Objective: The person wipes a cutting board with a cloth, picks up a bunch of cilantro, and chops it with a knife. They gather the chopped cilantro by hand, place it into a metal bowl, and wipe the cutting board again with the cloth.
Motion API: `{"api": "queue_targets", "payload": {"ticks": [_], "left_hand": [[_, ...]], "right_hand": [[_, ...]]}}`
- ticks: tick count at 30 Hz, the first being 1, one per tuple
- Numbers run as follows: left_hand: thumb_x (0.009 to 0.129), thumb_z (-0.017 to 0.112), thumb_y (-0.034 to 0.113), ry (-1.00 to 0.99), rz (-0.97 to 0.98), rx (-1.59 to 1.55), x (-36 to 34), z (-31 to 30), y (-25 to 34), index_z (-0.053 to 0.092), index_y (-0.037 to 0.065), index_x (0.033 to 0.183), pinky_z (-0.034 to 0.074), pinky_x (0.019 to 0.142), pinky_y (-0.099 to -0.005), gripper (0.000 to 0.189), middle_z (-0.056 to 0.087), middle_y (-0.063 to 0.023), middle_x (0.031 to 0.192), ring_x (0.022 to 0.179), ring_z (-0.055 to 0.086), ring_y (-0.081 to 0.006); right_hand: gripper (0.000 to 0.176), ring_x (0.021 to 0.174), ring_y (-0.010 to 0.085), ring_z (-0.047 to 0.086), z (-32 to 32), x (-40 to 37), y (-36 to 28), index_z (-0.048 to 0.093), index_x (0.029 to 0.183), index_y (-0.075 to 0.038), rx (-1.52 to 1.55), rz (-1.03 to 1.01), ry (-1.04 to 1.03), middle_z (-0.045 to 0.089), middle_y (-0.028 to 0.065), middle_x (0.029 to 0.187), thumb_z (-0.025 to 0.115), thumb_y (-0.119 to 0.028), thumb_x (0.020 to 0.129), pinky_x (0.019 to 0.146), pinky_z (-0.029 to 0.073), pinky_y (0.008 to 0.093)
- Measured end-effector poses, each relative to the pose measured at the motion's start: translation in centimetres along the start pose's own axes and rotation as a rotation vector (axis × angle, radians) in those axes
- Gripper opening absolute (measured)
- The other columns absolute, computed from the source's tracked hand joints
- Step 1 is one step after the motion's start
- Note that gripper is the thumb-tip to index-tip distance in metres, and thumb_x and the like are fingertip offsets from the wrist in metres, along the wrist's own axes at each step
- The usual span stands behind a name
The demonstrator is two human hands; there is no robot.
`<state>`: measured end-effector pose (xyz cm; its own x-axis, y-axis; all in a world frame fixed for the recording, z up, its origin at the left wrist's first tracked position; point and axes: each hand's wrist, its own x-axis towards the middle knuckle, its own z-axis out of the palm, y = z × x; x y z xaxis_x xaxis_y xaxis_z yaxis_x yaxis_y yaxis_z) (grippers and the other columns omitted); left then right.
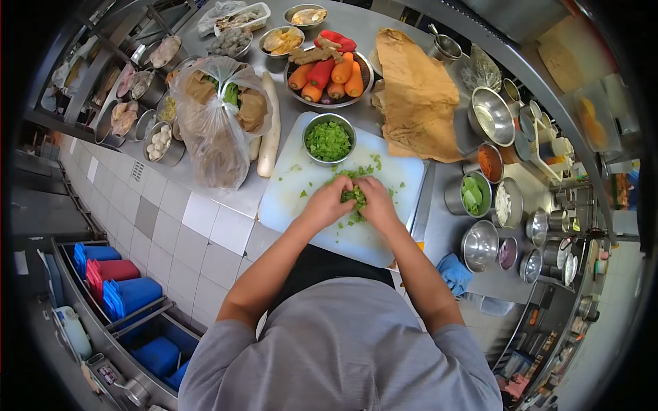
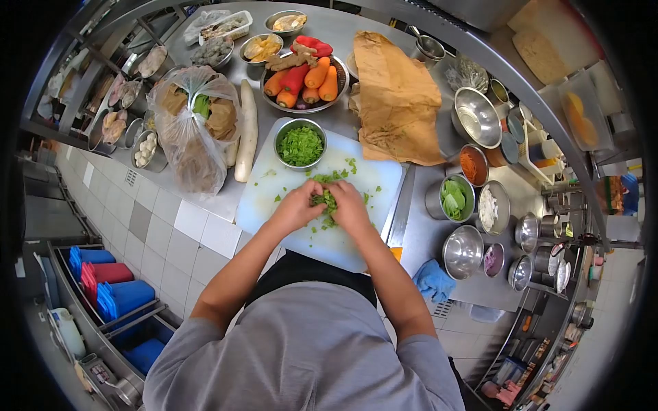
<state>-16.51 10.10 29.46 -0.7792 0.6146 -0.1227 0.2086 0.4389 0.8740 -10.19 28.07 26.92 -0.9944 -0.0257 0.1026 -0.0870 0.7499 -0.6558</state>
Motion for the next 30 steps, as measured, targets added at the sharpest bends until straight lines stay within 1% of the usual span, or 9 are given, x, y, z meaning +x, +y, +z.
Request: {"api": "queue_targets", "payload": {"ticks": [4,7,11,15,18,21,22,26,30], "left_hand": [[0.082,0.067,0.005,0.016,-0.166,-0.26,-0.8,-2.7,1.0,0.057,0.006,0.114,0.051,0.082,-0.0357,0.034,0.065,-0.0139,0.106,0.092,0.065,-0.0264],[0.081,0.064,0.001,0.065,0.049,-0.229,-1.0,-3.4,-1.4,0.058,0.006,0.119,0.051,0.087,-0.0355,0.039,0.066,-0.0131,0.115,0.103,0.065,-0.0239],[0.079,0.066,0.004,0.08,0.034,-0.073,-1.6,-3.7,-1.9,0.056,0.005,0.128,0.049,0.096,-0.0393,0.05,0.06,-0.0163,0.125,0.116,0.059,-0.0308],[0.077,0.071,0.008,0.085,-0.001,0.214,-2.3,-4.1,-1.6,0.054,0.005,0.134,0.049,0.094,-0.0434,0.06,0.057,-0.018,0.123,0.114,0.058,-0.0348],[0.075,0.073,0.01,-0.032,-0.112,0.368,-1.9,-3.8,-0.7,0.053,0.005,0.135,0.05,0.092,-0.0447,0.063,0.057,-0.0185,0.121,0.11,0.06,-0.0368],[0.075,0.073,0.011,-0.081,-0.022,0.392,0.3,-2.0,-2.1,0.054,0.004,0.133,0.051,0.09,-0.0446,0.062,0.058,-0.0191,0.12,0.107,0.061,-0.0377],[0.076,0.073,0.012,-0.098,0.038,0.377,1.2,-1.0,-3.1,0.053,0.003,0.133,0.051,0.09,-0.0442,0.061,0.06,-0.0194,0.119,0.107,0.061,-0.0379],[0.079,0.069,0.009,-0.064,0.226,0.151,1.4,0.4,-3.1,0.054,0.002,0.13,0.051,0.091,-0.041,0.054,0.064,-0.0197,0.116,0.107,0.063,-0.036],[0.081,0.064,0.004,-0.114,-0.04,-0.092,-0.5,-2.5,-0.4,0.056,0.004,0.128,0.049,0.094,-0.0366,0.048,0.065,-0.0169,0.119,0.109,0.063,-0.0318]], "right_hand": [[0.045,0.111,0.0329,0.06,-5.4,1.4,-3.4,0.061,0.119,-0.005,0.202,0.085,0.055,0.061,0.0147,0.115,0.076,-0.004,0.076,0.096,0.048,0.0368],[0.044,0.114,0.0279,0.06,-8.5,2.0,-5.9,0.061,0.121,-0.006,0.27,0.101,0.016,0.063,0.0129,0.117,0.078,-0.01,0.08,0.099,0.047,0.0347],[0.05,0.12,0.0227,0.058,-10.3,2.0,-6.3,0.06,0.127,-0.008,0.321,0.087,-0.023,0.064,0.0087,0.123,0.078,-0.013,0.081,0.103,0.045,0.0354],[0.083,0.128,0.0299,0.052,-10.7,0.3,-4.7,0.047,0.145,-0.011,0.271,0.187,-0.078,0.052,0.013,0.14,0.086,-0.015,0.072,0.107,0.043,0.0385],[0.106,0.129,0.037,0.05,-7.2,-2.3,-2.0,0.035,0.152,-0.012,-0.143,0.227,-0.095,0.044,0.0186,0.143,0.091,-0.016,0.062,0.108,0.044,0.0413],[0.12,0.126,0.0413,0.049,-3.9,-2.8,-1.6,0.029,0.155,-0.011,-0.139,0.341,-0.115,0.044,0.0217,0.14,0.095,-0.016,0.055,0.107,0.045,0.0416],[0.099,0.124,0.0393,0.052,-3.0,-2.4,-1.8,0.04,0.147,-0.006,-0.122,0.345,-0.058,0.048,0.0211,0.134,0.09,-0.011,0.062,0.103,0.047,0.041],[0.06,0.115,0.0363,0.058,-1.9,-0.7,-1.0,0.053,0.127,-0.001,0.033,0.303,-0.07,0.057,0.0209,0.122,0.075,-0.002,0.071,0.095,0.049,0.0401],[0.047,0.106,0.0317,0.063,-7.1,-0.6,-5.8,0.056,0.119,-0.001,0.218,0.41,-0.005,0.063,0.018,0.111,0.066,0.004,0.073,0.092,0.049,0.0354]]}}
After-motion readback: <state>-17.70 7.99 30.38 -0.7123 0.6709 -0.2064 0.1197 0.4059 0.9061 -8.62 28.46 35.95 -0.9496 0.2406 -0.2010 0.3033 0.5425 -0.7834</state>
